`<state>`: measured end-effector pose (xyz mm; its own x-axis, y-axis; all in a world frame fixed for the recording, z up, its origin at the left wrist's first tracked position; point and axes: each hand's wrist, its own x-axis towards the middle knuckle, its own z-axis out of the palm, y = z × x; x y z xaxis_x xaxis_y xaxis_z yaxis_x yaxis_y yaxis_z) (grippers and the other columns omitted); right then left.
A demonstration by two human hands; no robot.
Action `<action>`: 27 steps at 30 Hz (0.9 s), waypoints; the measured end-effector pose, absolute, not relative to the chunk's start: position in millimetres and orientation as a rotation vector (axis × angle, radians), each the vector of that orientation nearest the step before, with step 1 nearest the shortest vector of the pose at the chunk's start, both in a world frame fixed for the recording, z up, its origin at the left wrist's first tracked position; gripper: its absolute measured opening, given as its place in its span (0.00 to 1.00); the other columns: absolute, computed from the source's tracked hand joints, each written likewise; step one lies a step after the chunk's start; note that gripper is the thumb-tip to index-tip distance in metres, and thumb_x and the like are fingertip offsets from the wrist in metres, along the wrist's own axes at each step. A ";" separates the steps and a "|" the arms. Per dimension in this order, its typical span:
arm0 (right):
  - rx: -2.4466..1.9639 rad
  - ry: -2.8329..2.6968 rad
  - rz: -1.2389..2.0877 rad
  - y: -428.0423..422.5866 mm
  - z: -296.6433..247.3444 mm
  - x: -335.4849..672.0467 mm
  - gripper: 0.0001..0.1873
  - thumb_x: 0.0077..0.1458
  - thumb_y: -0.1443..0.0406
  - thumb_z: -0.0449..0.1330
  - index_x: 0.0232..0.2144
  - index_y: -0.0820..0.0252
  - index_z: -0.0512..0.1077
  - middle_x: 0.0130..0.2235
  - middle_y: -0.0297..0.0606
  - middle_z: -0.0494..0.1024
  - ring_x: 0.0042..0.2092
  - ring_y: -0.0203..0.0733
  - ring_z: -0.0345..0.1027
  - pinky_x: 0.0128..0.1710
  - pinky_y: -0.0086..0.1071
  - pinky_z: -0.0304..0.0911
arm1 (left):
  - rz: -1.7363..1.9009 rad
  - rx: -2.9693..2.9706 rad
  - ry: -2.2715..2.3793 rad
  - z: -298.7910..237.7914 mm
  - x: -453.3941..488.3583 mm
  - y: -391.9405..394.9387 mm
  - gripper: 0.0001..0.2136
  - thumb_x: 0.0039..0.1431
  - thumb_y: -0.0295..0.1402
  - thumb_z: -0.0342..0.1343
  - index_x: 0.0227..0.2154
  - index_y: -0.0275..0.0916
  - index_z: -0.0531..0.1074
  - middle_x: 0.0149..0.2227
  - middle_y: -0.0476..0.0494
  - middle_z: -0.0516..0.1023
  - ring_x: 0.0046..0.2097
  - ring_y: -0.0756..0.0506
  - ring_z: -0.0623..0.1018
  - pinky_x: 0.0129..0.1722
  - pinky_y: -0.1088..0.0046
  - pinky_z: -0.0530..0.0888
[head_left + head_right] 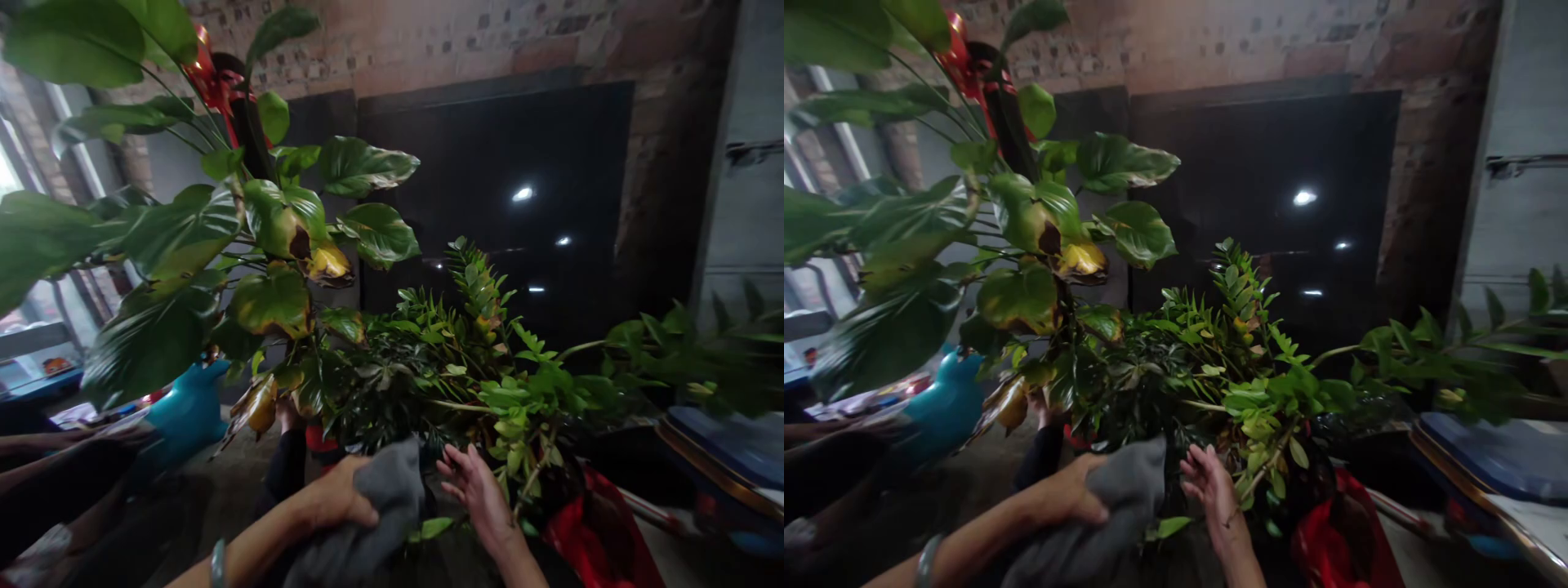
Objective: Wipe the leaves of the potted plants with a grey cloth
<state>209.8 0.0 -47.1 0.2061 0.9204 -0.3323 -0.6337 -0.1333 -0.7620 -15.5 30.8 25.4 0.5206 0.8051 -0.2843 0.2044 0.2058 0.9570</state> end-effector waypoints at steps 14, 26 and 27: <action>-1.025 -0.349 1.420 4.9 -50.4 206.4 0.36 0.14 0.42 0.69 0.26 0.59 0.77 0.36 0.43 0.80 0.46 0.55 0.72 0.44 0.41 0.64 | 0.703 1.288 0.980 11.1 -6.7 33.1 0.15 0.25 0.24 0.64 0.24 0.37 0.76 0.22 0.52 0.77 0.28 0.44 0.75 0.31 0.70 0.72; -0.990 -0.372 1.459 6.0 -49.0 208.4 0.34 0.14 0.44 0.70 0.26 0.59 0.77 0.34 0.42 0.81 0.49 0.56 0.70 0.47 0.40 0.64 | 1.427 0.704 1.034 86.7 -51.6 46.8 0.13 0.41 0.28 0.61 0.34 0.34 0.75 0.21 0.47 0.79 0.24 0.45 0.78 0.28 0.69 0.76; -0.992 -0.370 1.451 6.4 -50.5 207.4 0.34 0.15 0.44 0.70 0.27 0.58 0.77 0.35 0.41 0.81 0.49 0.56 0.70 0.47 0.41 0.64 | 1.354 0.691 1.073 67.8 -48.8 41.6 0.14 0.41 0.27 0.61 0.35 0.34 0.74 0.21 0.47 0.78 0.23 0.44 0.78 0.28 0.68 0.76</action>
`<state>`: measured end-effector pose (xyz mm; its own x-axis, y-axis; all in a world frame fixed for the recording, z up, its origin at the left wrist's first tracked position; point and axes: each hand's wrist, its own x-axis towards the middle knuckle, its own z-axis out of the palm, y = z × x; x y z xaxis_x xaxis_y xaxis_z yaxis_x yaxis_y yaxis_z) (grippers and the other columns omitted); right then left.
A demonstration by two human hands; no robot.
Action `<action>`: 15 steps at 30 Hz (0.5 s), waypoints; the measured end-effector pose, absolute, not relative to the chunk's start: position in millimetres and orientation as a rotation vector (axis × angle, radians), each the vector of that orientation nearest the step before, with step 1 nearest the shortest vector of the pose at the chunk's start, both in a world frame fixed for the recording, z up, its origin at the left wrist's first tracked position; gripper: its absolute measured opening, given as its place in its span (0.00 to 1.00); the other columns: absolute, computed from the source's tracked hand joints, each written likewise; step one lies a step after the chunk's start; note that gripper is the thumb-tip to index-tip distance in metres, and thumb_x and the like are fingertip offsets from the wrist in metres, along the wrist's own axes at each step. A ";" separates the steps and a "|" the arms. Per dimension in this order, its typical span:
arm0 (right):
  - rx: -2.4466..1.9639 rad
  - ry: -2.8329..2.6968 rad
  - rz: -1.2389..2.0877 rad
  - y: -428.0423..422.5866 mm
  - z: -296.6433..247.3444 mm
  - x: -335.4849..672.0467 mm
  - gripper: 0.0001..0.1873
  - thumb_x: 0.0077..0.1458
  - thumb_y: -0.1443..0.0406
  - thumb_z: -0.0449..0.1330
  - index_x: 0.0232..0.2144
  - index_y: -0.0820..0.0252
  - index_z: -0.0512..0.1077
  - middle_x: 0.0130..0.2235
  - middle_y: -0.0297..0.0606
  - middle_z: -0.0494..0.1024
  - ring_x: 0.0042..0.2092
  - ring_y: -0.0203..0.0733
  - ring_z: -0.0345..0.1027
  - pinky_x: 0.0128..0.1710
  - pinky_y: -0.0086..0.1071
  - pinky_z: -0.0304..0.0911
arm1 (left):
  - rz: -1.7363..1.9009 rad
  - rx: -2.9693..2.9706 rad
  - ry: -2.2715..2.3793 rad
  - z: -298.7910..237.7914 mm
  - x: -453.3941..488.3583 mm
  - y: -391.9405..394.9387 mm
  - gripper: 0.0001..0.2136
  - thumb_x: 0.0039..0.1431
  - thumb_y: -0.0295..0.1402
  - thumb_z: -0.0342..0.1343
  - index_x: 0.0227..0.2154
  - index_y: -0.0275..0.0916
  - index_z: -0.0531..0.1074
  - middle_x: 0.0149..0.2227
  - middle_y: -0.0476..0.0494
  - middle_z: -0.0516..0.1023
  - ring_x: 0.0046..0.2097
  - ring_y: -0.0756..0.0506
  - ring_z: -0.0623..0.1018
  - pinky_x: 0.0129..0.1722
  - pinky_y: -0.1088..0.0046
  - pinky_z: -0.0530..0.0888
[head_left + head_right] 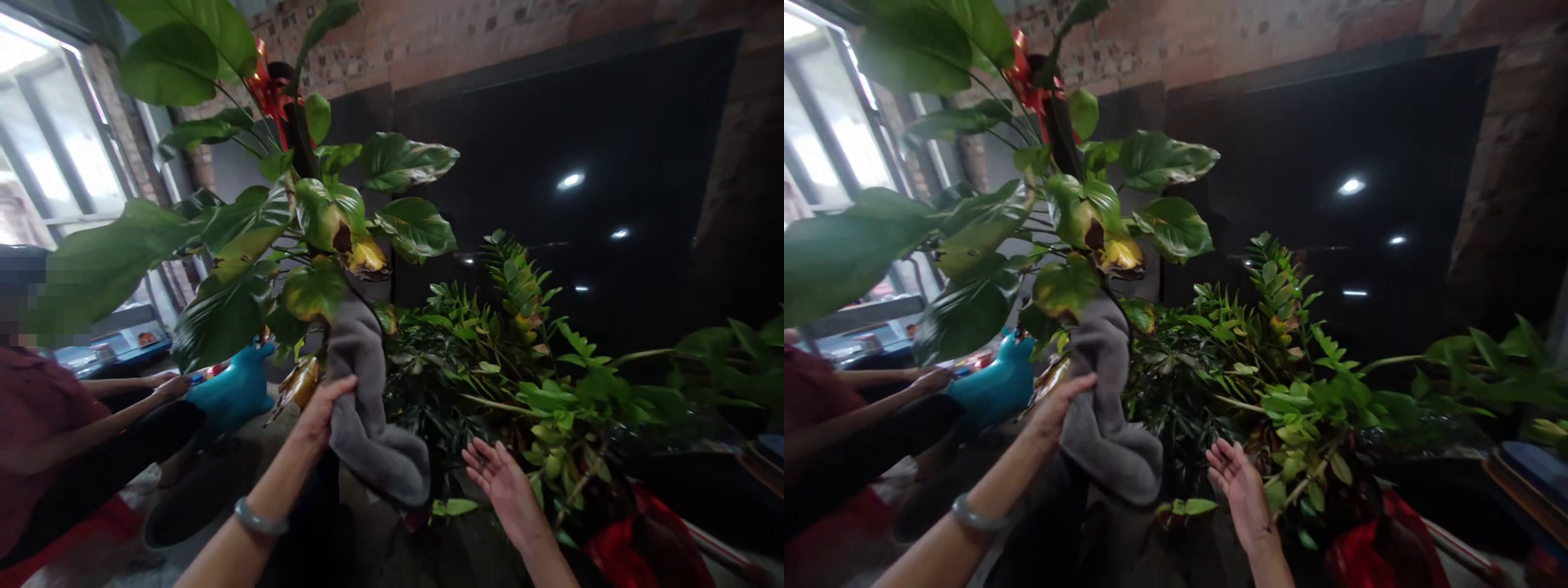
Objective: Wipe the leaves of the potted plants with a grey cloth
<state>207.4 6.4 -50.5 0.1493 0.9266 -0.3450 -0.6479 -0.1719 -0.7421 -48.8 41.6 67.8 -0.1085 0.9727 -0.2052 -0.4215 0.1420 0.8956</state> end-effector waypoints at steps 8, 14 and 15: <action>-1.047 -0.323 1.393 5.8 -61.9 212.2 0.30 0.17 0.46 0.70 0.23 0.58 0.77 0.31 0.42 0.81 0.40 0.55 0.74 0.46 0.44 0.64 | 0.823 0.844 0.883 14.5 -70.9 -10.5 0.19 0.31 0.27 0.65 0.34 0.35 0.76 0.28 0.44 0.82 0.32 0.39 0.80 0.33 0.66 0.76; -0.983 -0.369 1.386 8.8 -62.6 207.9 0.30 0.20 0.45 0.70 0.26 0.57 0.78 0.35 0.41 0.81 0.49 0.58 0.70 0.52 0.47 0.60 | 1.341 0.636 0.955 88.9 -70.8 44.9 0.06 0.43 0.29 0.60 0.28 0.35 0.74 0.19 0.47 0.78 0.24 0.45 0.77 0.29 0.70 0.76; -0.975 -0.390 1.388 9.0 -63.2 206.5 0.30 0.21 0.45 0.70 0.27 0.56 0.78 0.36 0.42 0.81 0.51 0.59 0.68 0.52 0.47 0.60 | 1.375 0.616 0.976 78.0 -65.6 49.4 0.06 0.43 0.28 0.60 0.27 0.36 0.74 0.18 0.48 0.77 0.23 0.46 0.77 0.30 0.69 0.75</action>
<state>206.5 9.0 -63.2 0.1976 0.9327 -0.3016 -0.6392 -0.1107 -0.7610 -65.6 49.4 78.0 -0.0789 0.9748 -0.2086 -0.5189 0.1385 0.8435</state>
